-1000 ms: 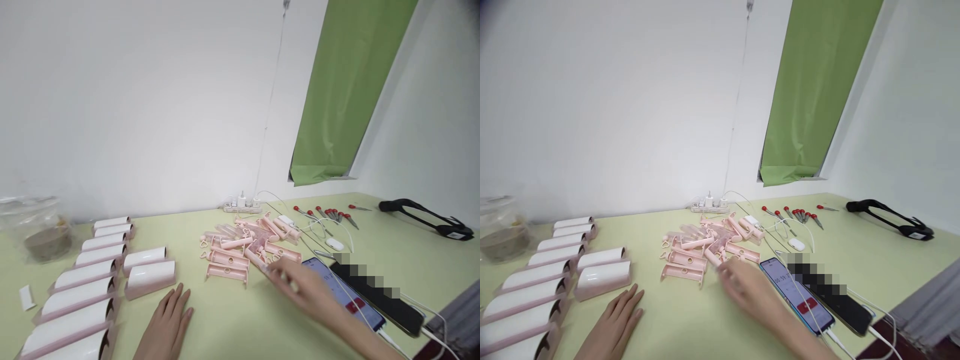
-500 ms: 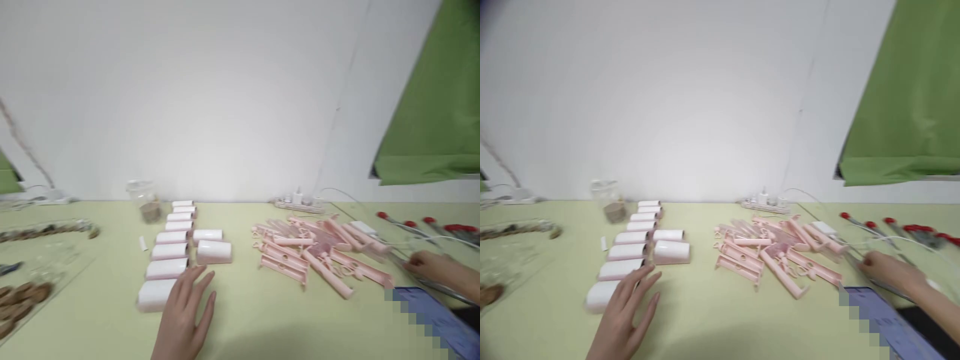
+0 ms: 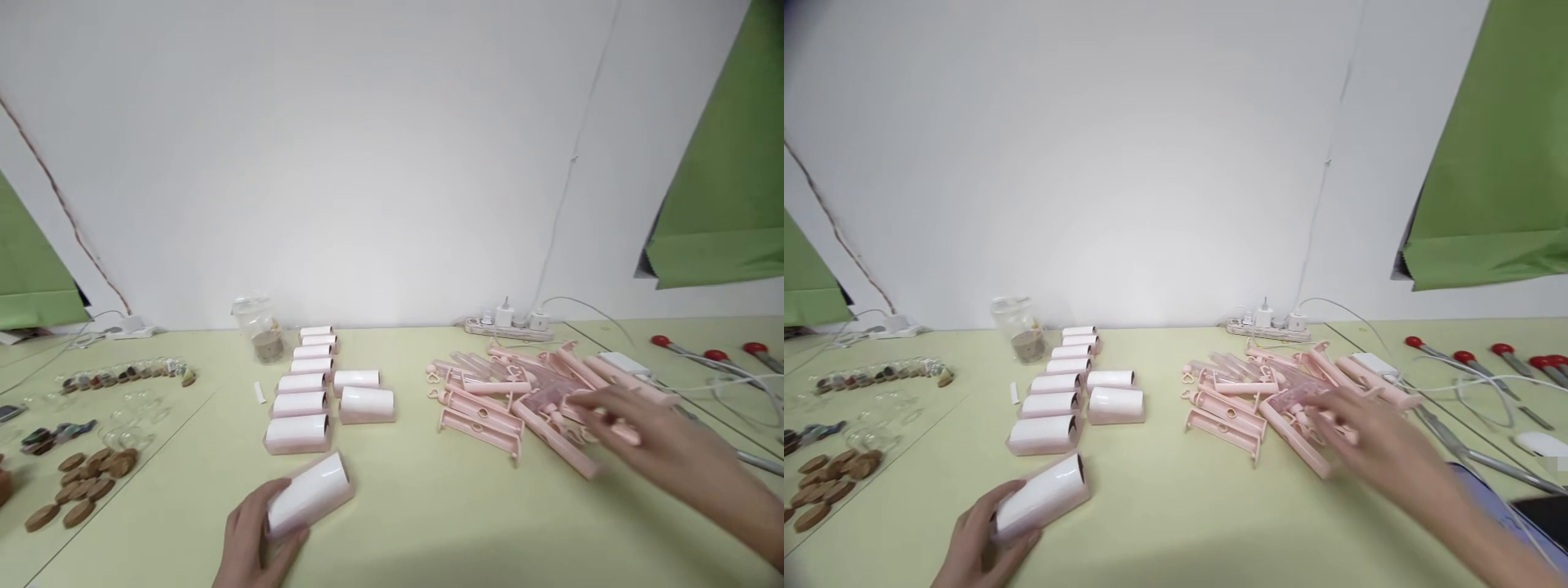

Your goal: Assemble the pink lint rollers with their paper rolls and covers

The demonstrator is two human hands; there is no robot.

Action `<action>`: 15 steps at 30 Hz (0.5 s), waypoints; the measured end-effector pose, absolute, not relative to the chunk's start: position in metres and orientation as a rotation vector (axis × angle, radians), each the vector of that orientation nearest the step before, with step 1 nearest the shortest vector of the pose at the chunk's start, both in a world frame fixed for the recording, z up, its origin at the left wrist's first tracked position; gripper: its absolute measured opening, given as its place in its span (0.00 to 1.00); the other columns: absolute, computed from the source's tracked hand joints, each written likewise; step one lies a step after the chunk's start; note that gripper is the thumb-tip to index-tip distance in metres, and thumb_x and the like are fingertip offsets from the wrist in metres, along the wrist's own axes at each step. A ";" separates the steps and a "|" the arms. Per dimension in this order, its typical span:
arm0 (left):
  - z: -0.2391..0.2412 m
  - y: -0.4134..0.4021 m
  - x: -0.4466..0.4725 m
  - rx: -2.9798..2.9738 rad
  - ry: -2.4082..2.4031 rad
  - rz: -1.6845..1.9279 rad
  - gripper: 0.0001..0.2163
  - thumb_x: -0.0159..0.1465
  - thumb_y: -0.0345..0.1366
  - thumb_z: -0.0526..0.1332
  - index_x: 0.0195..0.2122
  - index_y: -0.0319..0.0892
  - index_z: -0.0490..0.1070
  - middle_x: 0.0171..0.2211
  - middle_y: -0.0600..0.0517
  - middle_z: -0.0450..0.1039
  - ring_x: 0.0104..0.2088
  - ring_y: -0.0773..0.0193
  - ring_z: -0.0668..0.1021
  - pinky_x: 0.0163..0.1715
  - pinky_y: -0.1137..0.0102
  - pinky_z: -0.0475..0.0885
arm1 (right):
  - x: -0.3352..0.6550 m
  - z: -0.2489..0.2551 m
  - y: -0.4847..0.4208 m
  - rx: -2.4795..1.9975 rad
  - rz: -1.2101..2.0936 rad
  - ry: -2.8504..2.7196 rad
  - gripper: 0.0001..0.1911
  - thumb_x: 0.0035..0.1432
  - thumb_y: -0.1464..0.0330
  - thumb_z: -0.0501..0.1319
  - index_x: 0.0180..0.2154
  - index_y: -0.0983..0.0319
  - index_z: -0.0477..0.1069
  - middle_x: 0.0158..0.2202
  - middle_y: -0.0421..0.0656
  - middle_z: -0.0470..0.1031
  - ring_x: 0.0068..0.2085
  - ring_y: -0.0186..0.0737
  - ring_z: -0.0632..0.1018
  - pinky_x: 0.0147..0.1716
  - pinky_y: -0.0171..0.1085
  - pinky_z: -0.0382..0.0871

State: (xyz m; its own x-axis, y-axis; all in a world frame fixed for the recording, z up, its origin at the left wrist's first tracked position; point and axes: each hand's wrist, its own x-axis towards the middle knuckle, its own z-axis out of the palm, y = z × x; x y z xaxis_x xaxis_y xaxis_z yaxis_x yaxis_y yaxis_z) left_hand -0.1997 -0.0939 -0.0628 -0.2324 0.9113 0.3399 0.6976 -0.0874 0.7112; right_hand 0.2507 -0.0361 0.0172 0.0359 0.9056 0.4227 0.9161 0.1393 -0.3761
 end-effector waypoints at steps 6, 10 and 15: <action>-0.018 -0.077 -0.142 1.407 1.498 1.216 0.24 0.49 0.49 0.60 0.45 0.45 0.58 0.42 0.49 0.65 0.40 0.57 0.72 0.35 0.67 0.71 | 0.133 0.011 -0.051 -1.256 1.072 -1.774 0.21 0.52 0.55 0.55 0.47 0.54 0.64 0.53 0.45 0.62 0.47 0.45 0.67 0.44 0.41 0.62; 0.015 -0.027 -0.087 1.603 1.250 0.910 0.24 0.51 0.50 0.56 0.44 0.39 0.60 0.37 0.47 0.65 0.33 0.61 0.73 0.20 0.73 0.71 | 0.101 -0.005 -0.043 -0.833 1.902 -1.103 0.27 0.53 0.51 0.51 0.50 0.59 0.61 0.45 0.48 0.68 0.46 0.45 0.69 0.41 0.42 0.64; 0.028 0.027 -0.041 1.769 1.373 0.625 0.22 0.52 0.55 0.51 0.22 0.37 0.63 0.17 0.53 0.61 0.16 0.66 0.69 0.09 0.76 0.62 | 0.104 -0.035 -0.029 -0.639 2.249 -0.460 0.28 0.49 0.50 0.54 0.43 0.66 0.65 0.34 0.50 0.73 0.41 0.47 0.72 0.37 0.41 0.66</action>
State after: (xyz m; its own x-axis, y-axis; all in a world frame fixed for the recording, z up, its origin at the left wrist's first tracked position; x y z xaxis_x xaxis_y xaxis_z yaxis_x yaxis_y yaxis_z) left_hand -0.0414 0.0273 0.0278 0.2903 0.9531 -0.0857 0.5611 -0.0969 0.8221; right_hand 0.1042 -0.0286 -0.0348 -0.6015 0.7387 -0.3042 -0.5599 -0.6614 -0.4990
